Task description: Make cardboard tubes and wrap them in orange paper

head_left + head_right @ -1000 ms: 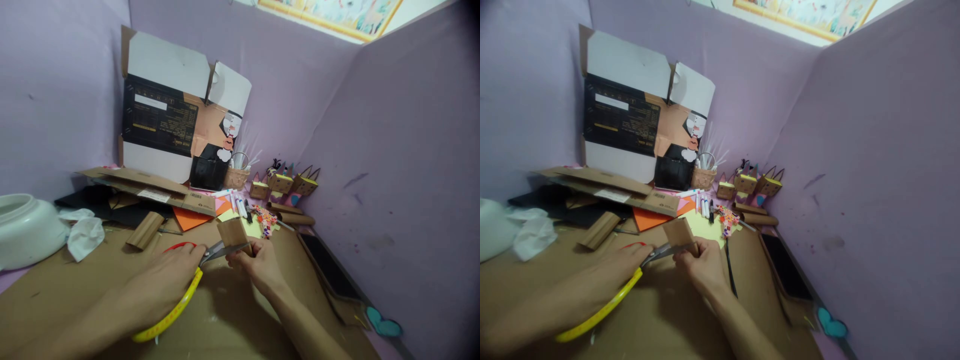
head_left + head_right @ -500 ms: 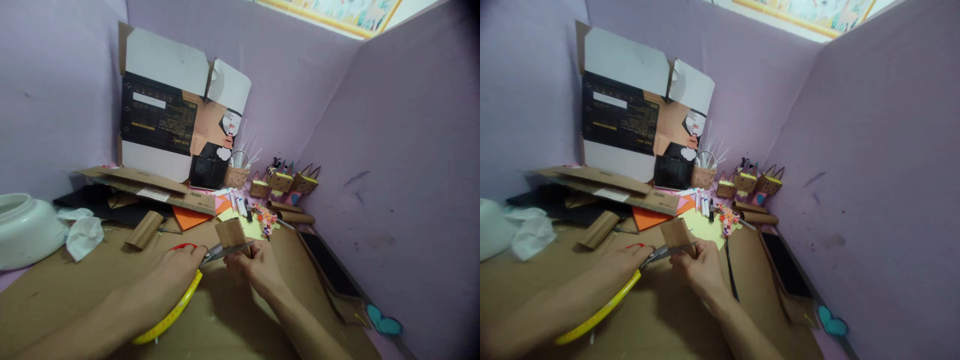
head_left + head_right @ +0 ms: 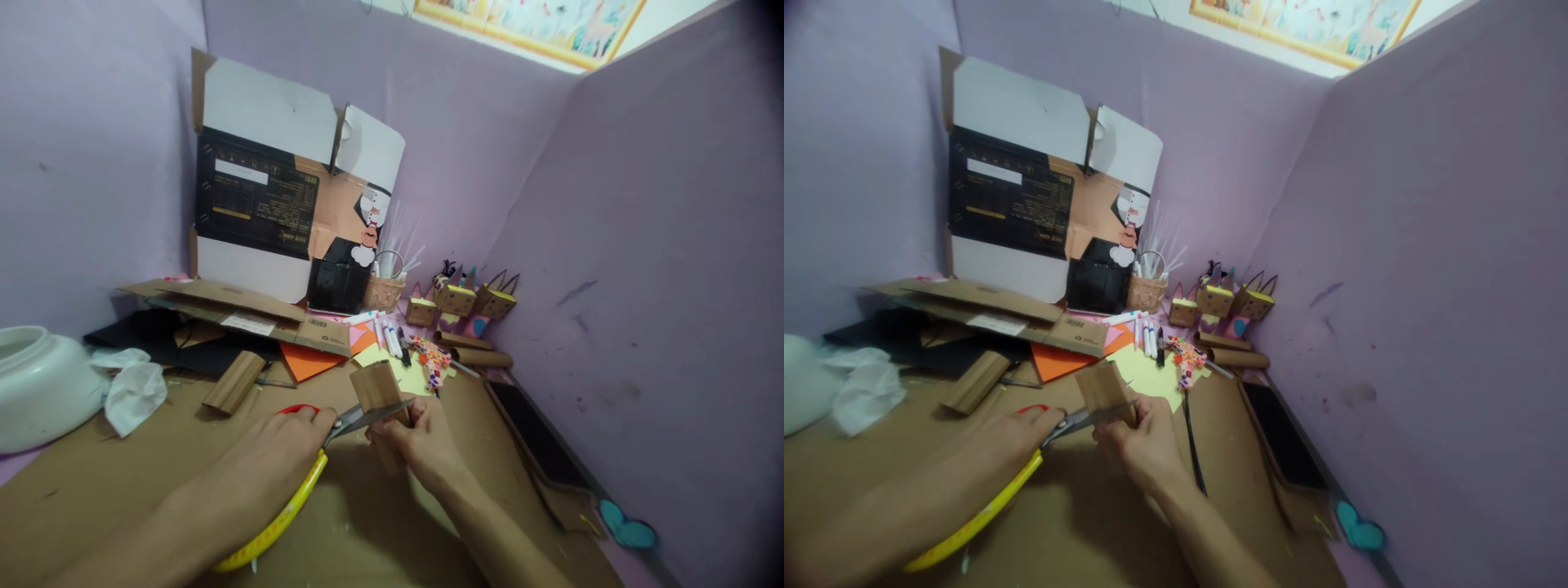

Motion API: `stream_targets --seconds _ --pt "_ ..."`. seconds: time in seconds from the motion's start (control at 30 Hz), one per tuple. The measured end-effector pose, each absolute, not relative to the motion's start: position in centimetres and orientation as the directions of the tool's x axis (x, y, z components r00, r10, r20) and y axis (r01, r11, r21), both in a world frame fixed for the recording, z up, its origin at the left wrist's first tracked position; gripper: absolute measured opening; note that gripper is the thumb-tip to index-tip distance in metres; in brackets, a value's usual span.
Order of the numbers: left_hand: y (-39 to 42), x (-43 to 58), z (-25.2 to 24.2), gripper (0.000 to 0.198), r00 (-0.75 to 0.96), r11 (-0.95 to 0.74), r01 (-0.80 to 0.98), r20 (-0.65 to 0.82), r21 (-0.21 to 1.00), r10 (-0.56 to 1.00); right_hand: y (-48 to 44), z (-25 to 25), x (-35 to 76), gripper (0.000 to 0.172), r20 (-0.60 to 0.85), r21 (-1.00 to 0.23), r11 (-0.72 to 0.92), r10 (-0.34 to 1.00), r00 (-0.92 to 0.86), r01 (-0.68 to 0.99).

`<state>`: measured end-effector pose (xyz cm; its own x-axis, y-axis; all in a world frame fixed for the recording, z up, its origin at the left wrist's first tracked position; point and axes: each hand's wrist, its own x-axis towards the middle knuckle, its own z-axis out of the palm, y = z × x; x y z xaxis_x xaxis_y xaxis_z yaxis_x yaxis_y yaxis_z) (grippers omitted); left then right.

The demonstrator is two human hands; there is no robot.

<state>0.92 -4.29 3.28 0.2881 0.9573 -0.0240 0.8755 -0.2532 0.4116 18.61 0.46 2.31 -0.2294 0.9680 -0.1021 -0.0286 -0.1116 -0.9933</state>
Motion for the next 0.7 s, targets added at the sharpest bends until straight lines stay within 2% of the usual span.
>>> stream_targets --seconds 0.1,0.23,0.47,0.7 --pt "-4.2 1.0 3.5 0.039 0.295 -0.269 0.918 -0.049 0.29 0.954 0.4 2.5 18.7 0.008 -0.095 -0.994 -0.104 0.966 -0.242 -0.027" --pt "-4.0 0.9 3.3 0.034 0.305 -0.268 0.899 -0.057 0.348 0.951 0.4 2.3 18.8 0.008 -0.085 -0.995 -0.094 0.963 -0.254 -0.021" --pt "-3.6 0.8 3.2 0.037 0.296 -0.264 0.929 -0.095 0.258 0.95 0.7 1.4 18.7 0.011 -0.053 -0.994 -0.077 0.958 -0.281 -0.074" --pt "-3.7 0.6 4.0 0.034 0.29 -0.264 0.926 -0.061 0.271 0.955 1.2 1.4 19.4 0.026 0.017 -0.992 -0.034 0.917 -0.398 -0.121"
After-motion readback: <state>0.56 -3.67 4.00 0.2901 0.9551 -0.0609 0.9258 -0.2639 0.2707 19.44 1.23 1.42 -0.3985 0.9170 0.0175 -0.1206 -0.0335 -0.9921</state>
